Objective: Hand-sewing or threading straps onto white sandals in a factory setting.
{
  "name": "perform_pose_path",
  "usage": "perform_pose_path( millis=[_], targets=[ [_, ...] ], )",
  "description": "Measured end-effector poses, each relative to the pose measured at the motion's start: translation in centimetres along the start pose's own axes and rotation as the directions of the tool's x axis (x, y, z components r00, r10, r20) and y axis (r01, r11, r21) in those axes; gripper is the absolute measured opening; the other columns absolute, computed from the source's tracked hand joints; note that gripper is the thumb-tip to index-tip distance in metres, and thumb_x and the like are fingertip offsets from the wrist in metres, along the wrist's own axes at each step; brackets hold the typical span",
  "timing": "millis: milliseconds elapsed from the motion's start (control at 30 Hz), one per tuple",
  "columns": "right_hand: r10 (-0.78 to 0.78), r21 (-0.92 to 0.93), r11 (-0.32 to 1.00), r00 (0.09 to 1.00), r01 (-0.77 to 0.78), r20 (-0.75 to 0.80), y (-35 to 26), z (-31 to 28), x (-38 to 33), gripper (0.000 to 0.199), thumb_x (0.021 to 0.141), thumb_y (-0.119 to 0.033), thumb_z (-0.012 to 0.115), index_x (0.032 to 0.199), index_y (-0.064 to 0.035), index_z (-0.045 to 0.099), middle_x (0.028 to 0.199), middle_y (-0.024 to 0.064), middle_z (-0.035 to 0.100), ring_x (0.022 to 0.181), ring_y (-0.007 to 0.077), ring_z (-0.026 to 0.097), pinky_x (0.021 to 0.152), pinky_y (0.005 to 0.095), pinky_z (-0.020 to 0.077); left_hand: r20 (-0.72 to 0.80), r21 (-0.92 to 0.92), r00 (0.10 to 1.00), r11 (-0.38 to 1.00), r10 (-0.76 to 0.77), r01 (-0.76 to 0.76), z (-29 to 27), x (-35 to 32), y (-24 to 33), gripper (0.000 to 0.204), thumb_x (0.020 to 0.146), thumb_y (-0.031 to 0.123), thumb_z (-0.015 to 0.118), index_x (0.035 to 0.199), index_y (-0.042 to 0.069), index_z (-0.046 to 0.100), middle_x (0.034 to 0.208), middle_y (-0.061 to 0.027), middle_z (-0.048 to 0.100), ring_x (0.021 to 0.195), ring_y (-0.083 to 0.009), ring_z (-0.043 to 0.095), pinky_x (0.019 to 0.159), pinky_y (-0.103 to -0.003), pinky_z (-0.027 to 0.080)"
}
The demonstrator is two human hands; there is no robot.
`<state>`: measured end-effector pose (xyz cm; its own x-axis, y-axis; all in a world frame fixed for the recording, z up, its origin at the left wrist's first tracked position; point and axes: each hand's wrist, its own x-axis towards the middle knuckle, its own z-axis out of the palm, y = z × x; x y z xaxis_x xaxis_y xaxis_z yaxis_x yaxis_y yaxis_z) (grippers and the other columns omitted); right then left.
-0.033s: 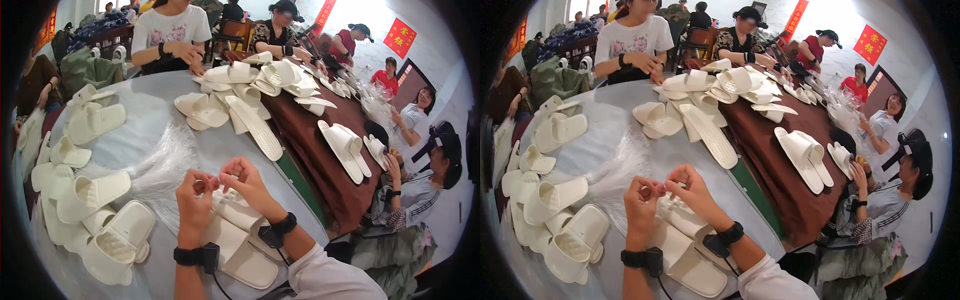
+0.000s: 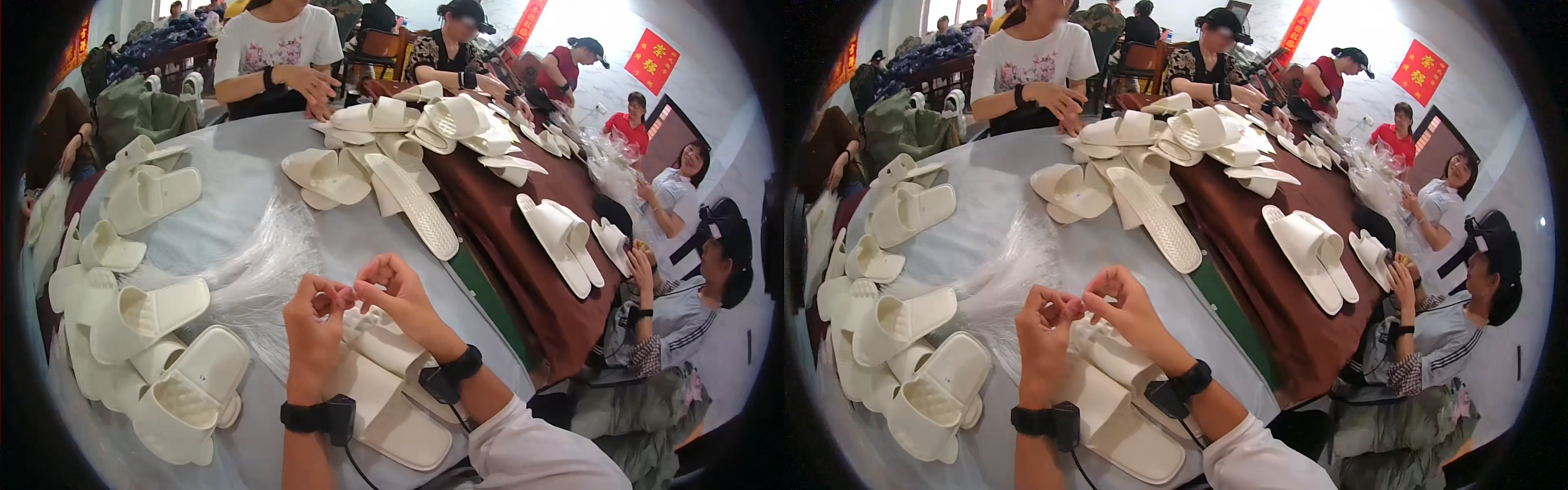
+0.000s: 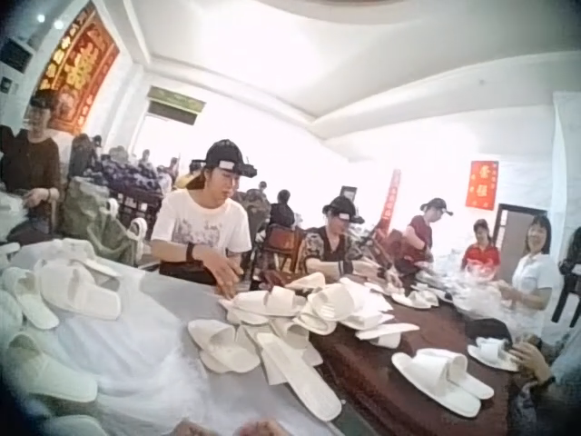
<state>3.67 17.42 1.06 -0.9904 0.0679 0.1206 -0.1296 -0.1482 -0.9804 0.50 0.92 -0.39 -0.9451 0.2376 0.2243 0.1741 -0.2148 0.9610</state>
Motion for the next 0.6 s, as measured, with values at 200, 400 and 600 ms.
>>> perform_pose_path(
  millis=[200,400,600],
  targets=[
    [0.017,-0.033,0.999,1.000,-0.016,0.000,0.1,-0.7,0.2,0.023,0.099,-0.006,0.072,0.110,-0.0052,0.051,0.106,0.0072,0.067,0.093,0.0161,0.070,0.072,0.0294,0.0581,-0.006,0.052,1.000,0.999,0.002,-0.002,0.5,0.3,0.5,0.033,0.097,-0.005,0.070,0.087,0.005,0.040,0.093,-0.0147,0.072,0.085,-0.0150,0.070,0.080,-0.031,0.060],
    [0.016,-0.021,1.000,1.000,-0.016,0.014,0.4,-0.3,0.0,0.025,0.098,-0.008,0.073,0.110,-0.0042,0.051,0.102,0.0079,0.070,0.092,0.0169,0.073,0.071,0.0289,0.0587,0.000,0.131,0.999,0.990,0.043,-0.043,-0.1,0.1,-0.2,0.037,0.097,-0.006,0.069,0.084,0.006,0.036,0.094,-0.0150,0.072,0.085,-0.0133,0.067,0.078,-0.030,0.060],
    [0.022,-0.060,0.998,0.999,-0.019,0.043,-0.1,-0.4,0.1,0.023,0.096,-0.008,0.076,0.106,-0.0043,0.055,0.102,0.0083,0.072,0.092,0.0160,0.073,0.072,0.0282,0.0570,0.034,0.170,0.999,0.985,0.028,-0.034,-0.6,-0.1,1.0,0.041,0.098,-0.003,0.070,0.080,0.007,0.034,0.093,-0.0155,0.073,0.082,-0.0120,0.064,0.081,-0.030,0.059]
  ],
)
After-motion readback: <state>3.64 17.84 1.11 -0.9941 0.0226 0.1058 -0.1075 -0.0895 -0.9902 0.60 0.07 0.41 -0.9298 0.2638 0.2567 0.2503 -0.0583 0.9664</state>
